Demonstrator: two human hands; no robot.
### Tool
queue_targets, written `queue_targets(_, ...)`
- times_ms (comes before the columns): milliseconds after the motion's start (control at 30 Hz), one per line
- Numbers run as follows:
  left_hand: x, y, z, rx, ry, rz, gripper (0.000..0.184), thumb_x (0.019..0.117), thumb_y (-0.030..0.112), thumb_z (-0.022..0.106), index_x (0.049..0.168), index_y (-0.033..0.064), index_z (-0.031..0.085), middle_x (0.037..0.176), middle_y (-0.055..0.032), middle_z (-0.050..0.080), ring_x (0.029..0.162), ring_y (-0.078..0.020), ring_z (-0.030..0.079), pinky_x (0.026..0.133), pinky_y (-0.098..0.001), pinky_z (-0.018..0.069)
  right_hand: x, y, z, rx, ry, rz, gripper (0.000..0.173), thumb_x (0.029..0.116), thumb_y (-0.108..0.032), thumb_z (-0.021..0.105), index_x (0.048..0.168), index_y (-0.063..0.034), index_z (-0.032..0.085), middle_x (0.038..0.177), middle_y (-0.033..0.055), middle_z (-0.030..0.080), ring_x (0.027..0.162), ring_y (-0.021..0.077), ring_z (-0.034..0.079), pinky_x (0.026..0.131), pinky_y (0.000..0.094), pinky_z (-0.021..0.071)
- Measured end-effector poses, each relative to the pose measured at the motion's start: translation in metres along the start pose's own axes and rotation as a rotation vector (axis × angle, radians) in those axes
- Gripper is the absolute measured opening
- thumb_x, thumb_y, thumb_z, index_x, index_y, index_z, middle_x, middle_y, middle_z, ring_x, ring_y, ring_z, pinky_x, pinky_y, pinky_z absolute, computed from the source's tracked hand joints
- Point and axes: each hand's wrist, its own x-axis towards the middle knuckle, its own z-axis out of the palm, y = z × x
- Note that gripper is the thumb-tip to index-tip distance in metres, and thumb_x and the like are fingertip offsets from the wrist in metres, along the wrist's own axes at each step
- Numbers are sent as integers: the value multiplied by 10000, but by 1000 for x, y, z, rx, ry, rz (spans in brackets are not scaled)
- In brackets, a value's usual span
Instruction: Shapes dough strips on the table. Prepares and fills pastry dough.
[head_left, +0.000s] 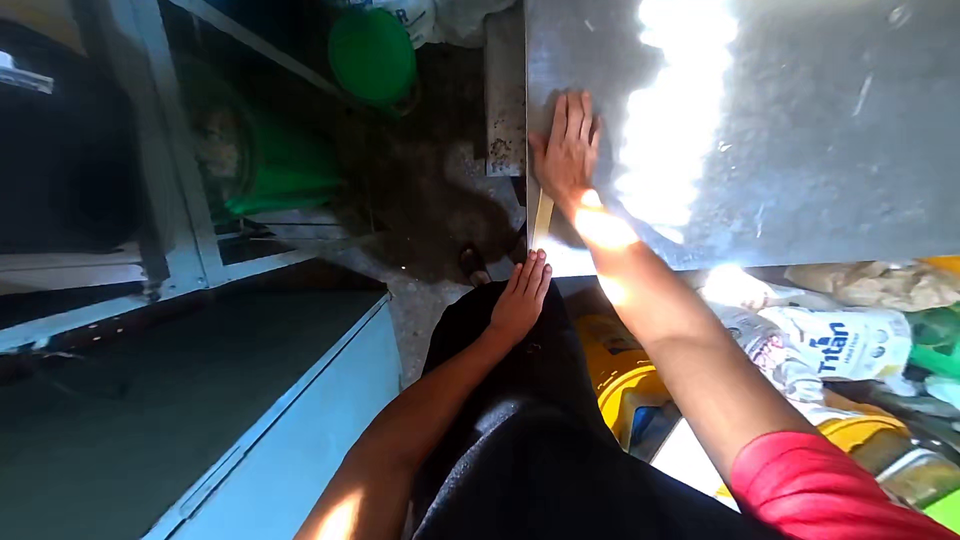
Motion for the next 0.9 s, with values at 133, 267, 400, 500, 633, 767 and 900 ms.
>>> queue_targets(133, -1, -1, -11, -83, -31, -6, 567, 1050, 47, 416, 1609, 74, 329, 1699, -157, 236, 1586, -309, 183, 1270, -558, 215, -105, -15, -34, 79, -157, -97, 853, 1049, -596, 362, 1614, 28, 223, 1714, 205, 135, 1598, 336, 114, 1283, 590, 160)
queue_targets(267, -12, -4, -14, -88, -31, 60, 435, 1057, 67, 404, 1474, 57, 525, 1576, -162, 466, 1514, -326, 365, 1253, -550, 261, -172, -18, -61, 187, -135, -148, 647, 1045, -488, 498, 1565, -108, 426, 1655, 97, 362, 1554, 273, 287, 1259, 554, 243)
queue_targets(400, -15, -5, -5, -53, -7, 83, 564, 1049, 46, 401, 1607, 39, 316, 1691, -167, 256, 1582, -292, 205, 1278, -473, 233, -129, -19, -49, 139, -57, -45, 461, 1050, -486, 489, 1196, -91, 678, 1224, 147, 655, 1155, 350, 612, 901, 534, 508)
queue_targets(500, -13, -9, 0, -64, 5, 108, 600, 1049, 49, 409, 1627, 34, 250, 1723, -156, 143, 1599, -267, 130, 1293, -459, 201, -81, -14, -26, 58, 9, -168, 609, 1064, -545, 417, 814, -51, 672, 834, 141, 695, 811, 332, 697, 671, 495, 537)
queue_targets(633, 0, -9, -5, -41, 33, 95, 637, 1027, 43, 464, 1626, 25, 247, 1729, -155, 107, 1605, -257, 93, 1292, -449, 186, -24, -12, -45, 52, -116, -273, 653, 1079, -536, 367, 840, -22, 690, 828, 175, 697, 799, 372, 701, 704, 545, 534)
queue_targets(767, 7, -3, -1, -7, 67, 63, 685, 1016, 46, 487, 1638, 31, 201, 1733, -160, 56, 1609, -253, 36, 1303, -445, 153, -7, 0, -24, -3, 12, -304, 584, 1074, -517, 409, 919, -34, 697, 954, 168, 711, 939, 358, 697, 797, 532, 526)
queue_targets(900, -8, -4, 6, -25, 57, 99, 628, 1039, 47, 448, 1630, 29, 236, 1731, -151, 96, 1606, -263, 77, 1300, -456, 171, -74, -10, -22, 9, -130, -132, 867, 1014, -684, 334, 1594, -39, 334, 1661, 180, 316, 1568, 361, 220, 1250, 655, 161)
